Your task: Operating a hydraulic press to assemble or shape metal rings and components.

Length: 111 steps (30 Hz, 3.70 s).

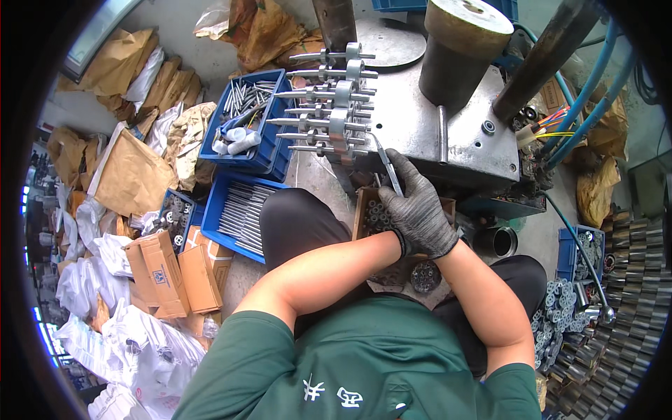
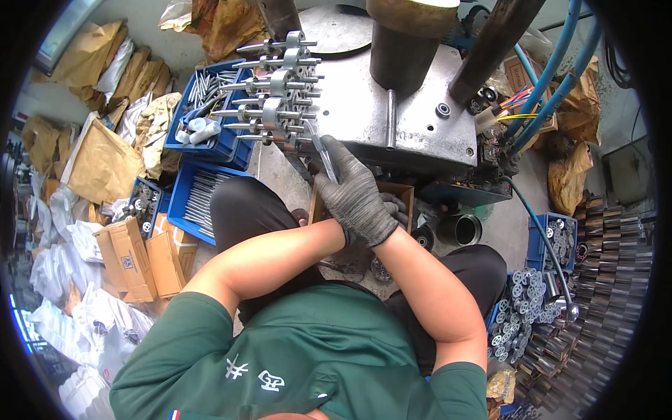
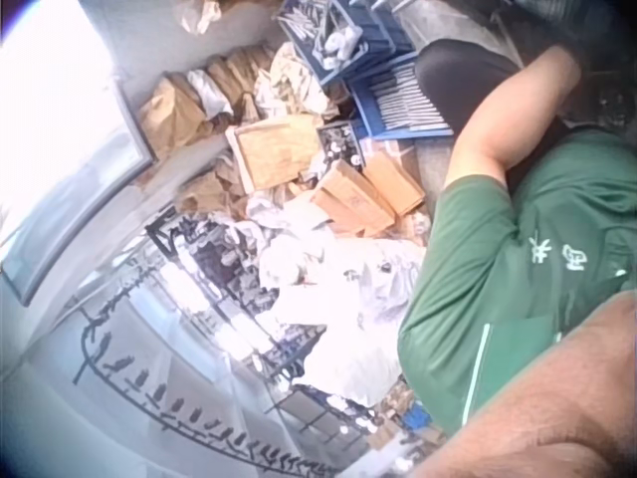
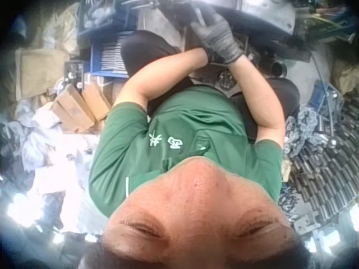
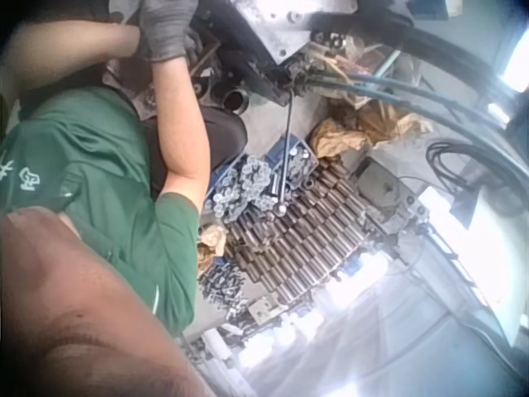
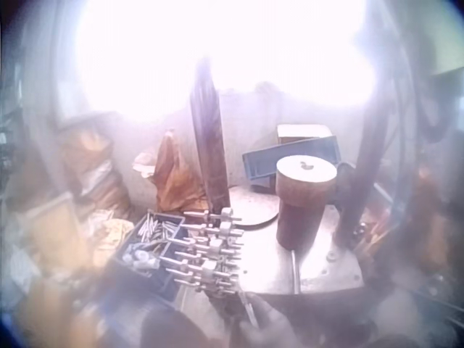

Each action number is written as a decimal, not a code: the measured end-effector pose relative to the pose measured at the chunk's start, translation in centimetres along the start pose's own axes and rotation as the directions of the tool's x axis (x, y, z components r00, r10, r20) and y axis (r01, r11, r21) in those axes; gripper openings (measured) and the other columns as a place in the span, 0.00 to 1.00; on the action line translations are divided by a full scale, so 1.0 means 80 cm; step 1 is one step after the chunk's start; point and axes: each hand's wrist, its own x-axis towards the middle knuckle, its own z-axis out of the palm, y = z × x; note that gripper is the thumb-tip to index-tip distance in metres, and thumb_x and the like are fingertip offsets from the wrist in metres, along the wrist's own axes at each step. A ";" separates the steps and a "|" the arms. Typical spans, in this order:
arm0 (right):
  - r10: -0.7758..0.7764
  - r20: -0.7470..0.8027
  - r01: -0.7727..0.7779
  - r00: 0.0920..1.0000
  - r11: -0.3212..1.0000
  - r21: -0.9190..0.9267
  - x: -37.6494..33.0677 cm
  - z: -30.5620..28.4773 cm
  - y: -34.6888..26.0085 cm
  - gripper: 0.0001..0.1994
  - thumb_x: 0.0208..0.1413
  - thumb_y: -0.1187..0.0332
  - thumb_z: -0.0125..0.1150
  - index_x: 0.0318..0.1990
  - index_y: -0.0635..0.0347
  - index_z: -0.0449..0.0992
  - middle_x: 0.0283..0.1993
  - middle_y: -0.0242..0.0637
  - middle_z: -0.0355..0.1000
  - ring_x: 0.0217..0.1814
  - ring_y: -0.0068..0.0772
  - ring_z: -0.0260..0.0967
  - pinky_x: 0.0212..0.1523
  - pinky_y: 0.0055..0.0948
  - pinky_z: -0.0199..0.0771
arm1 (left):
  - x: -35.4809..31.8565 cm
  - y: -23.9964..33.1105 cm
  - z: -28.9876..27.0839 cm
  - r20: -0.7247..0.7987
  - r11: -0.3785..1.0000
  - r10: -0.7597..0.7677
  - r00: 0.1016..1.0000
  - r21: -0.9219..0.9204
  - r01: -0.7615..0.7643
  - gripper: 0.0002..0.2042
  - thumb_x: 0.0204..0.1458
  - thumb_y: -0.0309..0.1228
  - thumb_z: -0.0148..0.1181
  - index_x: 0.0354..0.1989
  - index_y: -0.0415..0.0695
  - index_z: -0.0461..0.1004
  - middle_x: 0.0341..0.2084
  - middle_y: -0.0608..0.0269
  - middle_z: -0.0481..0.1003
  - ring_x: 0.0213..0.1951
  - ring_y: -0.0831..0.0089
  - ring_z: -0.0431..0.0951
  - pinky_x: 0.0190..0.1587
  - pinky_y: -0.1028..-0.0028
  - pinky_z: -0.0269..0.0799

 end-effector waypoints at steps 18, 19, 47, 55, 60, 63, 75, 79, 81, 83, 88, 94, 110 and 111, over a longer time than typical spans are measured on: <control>-0.007 0.076 0.009 0.997 1.000 -0.026 0.010 -0.009 -0.020 0.32 0.57 0.79 0.60 0.71 0.64 0.63 0.53 0.37 0.76 0.51 0.22 0.72 0.57 0.26 0.74 | 0.027 -0.001 -0.055 0.257 0.974 -0.182 0.949 0.177 0.139 0.20 0.68 0.35 0.50 0.63 0.36 0.62 0.57 0.42 0.73 0.57 0.53 0.76 0.60 0.57 0.75; 0.007 0.089 -0.003 0.996 0.999 -0.048 0.011 -0.010 -0.028 0.32 0.56 0.79 0.61 0.71 0.64 0.64 0.52 0.36 0.76 0.50 0.22 0.72 0.57 0.26 0.74 | 0.030 0.000 -0.057 0.271 0.971 -0.193 0.943 0.188 0.145 0.21 0.68 0.35 0.50 0.64 0.36 0.62 0.57 0.42 0.72 0.57 0.53 0.76 0.60 0.57 0.75; 0.352 -0.150 -0.236 0.924 0.833 0.501 -0.061 -0.161 -0.077 0.22 0.57 0.70 0.64 0.58 0.63 0.70 0.36 0.32 0.72 0.35 0.23 0.73 0.38 0.24 0.75 | -0.030 0.025 0.066 0.072 0.824 0.026 0.997 0.563 -0.062 0.09 0.62 0.30 0.62 0.49 0.45 0.75 0.30 0.69 0.76 0.29 0.81 0.76 0.32 0.80 0.74; 0.355 -0.223 -0.343 0.908 0.935 0.093 -0.107 -0.201 -0.047 0.18 0.53 0.73 0.65 0.52 0.63 0.71 0.39 0.33 0.75 0.40 0.23 0.72 0.42 0.25 0.75 | -0.038 0.027 0.077 0.110 0.684 0.228 0.967 0.690 -0.239 0.07 0.59 0.25 0.63 0.43 0.42 0.73 0.30 0.68 0.75 0.32 0.78 0.76 0.36 0.78 0.77; 0.307 -0.186 -0.313 0.933 0.950 -0.006 -0.126 -0.204 -0.009 0.19 0.53 0.71 0.67 0.52 0.61 0.71 0.39 0.33 0.75 0.40 0.22 0.71 0.44 0.27 0.75 | -0.047 0.023 0.090 0.228 0.608 0.115 0.967 0.754 -0.250 0.06 0.58 0.26 0.64 0.40 0.43 0.74 0.30 0.70 0.75 0.29 0.80 0.76 0.35 0.79 0.76; 0.298 -0.207 -0.320 0.932 0.944 -0.082 -0.131 -0.208 0.001 0.20 0.52 0.69 0.67 0.52 0.61 0.71 0.38 0.33 0.74 0.40 0.23 0.71 0.43 0.28 0.75 | -0.051 0.017 0.099 0.218 0.670 0.032 0.975 0.719 -0.183 0.06 0.58 0.26 0.64 0.41 0.42 0.74 0.31 0.69 0.76 0.30 0.80 0.77 0.35 0.79 0.76; 0.278 -0.262 -0.330 0.924 0.926 -0.182 -0.130 -0.204 -0.001 0.19 0.51 0.70 0.65 0.51 0.64 0.72 0.36 0.34 0.74 0.37 0.24 0.70 0.39 0.29 0.74 | -0.043 0.013 0.092 0.212 0.666 -0.089 0.973 0.739 -0.100 0.06 0.62 0.29 0.62 0.45 0.43 0.75 0.36 0.67 0.79 0.31 0.82 0.78 0.34 0.81 0.75; 0.352 -0.307 -0.379 0.884 0.925 -0.032 -0.127 -0.198 -0.006 0.18 0.52 0.71 0.63 0.50 0.65 0.72 0.32 0.32 0.73 0.31 0.21 0.69 0.34 0.26 0.73 | -0.038 0.010 0.085 0.260 0.684 -0.012 0.966 0.706 -0.182 0.06 0.62 0.29 0.61 0.44 0.43 0.76 0.36 0.68 0.79 0.32 0.83 0.77 0.35 0.81 0.74; 0.388 -0.297 -0.391 0.872 0.919 0.052 -0.126 -0.199 -0.007 0.18 0.51 0.72 0.63 0.50 0.65 0.72 0.31 0.31 0.73 0.29 0.20 0.68 0.32 0.25 0.72 | -0.037 0.010 0.083 0.247 0.726 -0.028 0.969 0.671 -0.150 0.06 0.62 0.29 0.61 0.44 0.42 0.76 0.36 0.68 0.79 0.32 0.83 0.76 0.35 0.81 0.74; 0.425 -0.287 -0.403 0.858 0.905 0.136 -0.126 -0.202 -0.006 0.18 0.51 0.72 0.63 0.50 0.66 0.72 0.29 0.31 0.72 0.27 0.20 0.67 0.30 0.25 0.72 | -0.038 0.011 0.087 0.256 0.694 0.001 0.967 0.696 -0.185 0.06 0.62 0.28 0.61 0.45 0.42 0.77 0.36 0.68 0.79 0.33 0.84 0.76 0.37 0.81 0.74; 0.533 -0.236 -0.411 0.812 0.810 0.419 -0.127 -0.207 0.012 0.20 0.50 0.74 0.62 0.52 0.65 0.70 0.26 0.30 0.70 0.21 0.18 0.66 0.21 0.21 0.67 | -0.041 0.008 0.095 0.322 0.526 0.115 0.940 0.783 -0.332 0.07 0.60 0.25 0.60 0.45 0.41 0.77 0.36 0.66 0.79 0.37 0.81 0.77 0.41 0.78 0.76; 0.540 -0.255 -0.416 0.802 0.811 0.411 -0.127 -0.201 0.006 0.21 0.52 0.74 0.63 0.54 0.64 0.69 0.25 0.30 0.69 0.19 0.18 0.64 0.19 0.21 0.66 | -0.032 0.014 0.081 0.278 0.743 0.005 0.961 0.642 -0.190 0.05 0.56 0.26 0.60 0.40 0.42 0.74 0.35 0.63 0.78 0.36 0.76 0.77 0.40 0.75 0.75; 0.243 -0.282 -0.224 0.928 0.970 0.099 -0.128 -0.182 -0.023 0.32 0.52 0.71 0.67 0.65 0.66 0.65 0.52 0.46 0.73 0.57 0.37 0.71 0.56 0.36 0.73 | -0.034 0.033 0.096 0.041 0.880 0.076 0.996 0.468 -0.086 0.03 0.60 0.29 0.58 0.38 0.45 0.73 0.32 0.64 0.76 0.32 0.76 0.77 0.32 0.77 0.73; 0.086 -0.289 -0.166 0.953 0.949 -0.266 -0.129 -0.189 -0.021 0.33 0.49 0.72 0.67 0.65 0.65 0.66 0.52 0.48 0.73 0.56 0.43 0.72 0.57 0.39 0.73 | -0.030 0.035 0.093 0.056 0.876 0.115 0.992 0.466 -0.128 0.02 0.60 0.28 0.57 0.37 0.45 0.72 0.33 0.63 0.77 0.33 0.77 0.77 0.32 0.79 0.73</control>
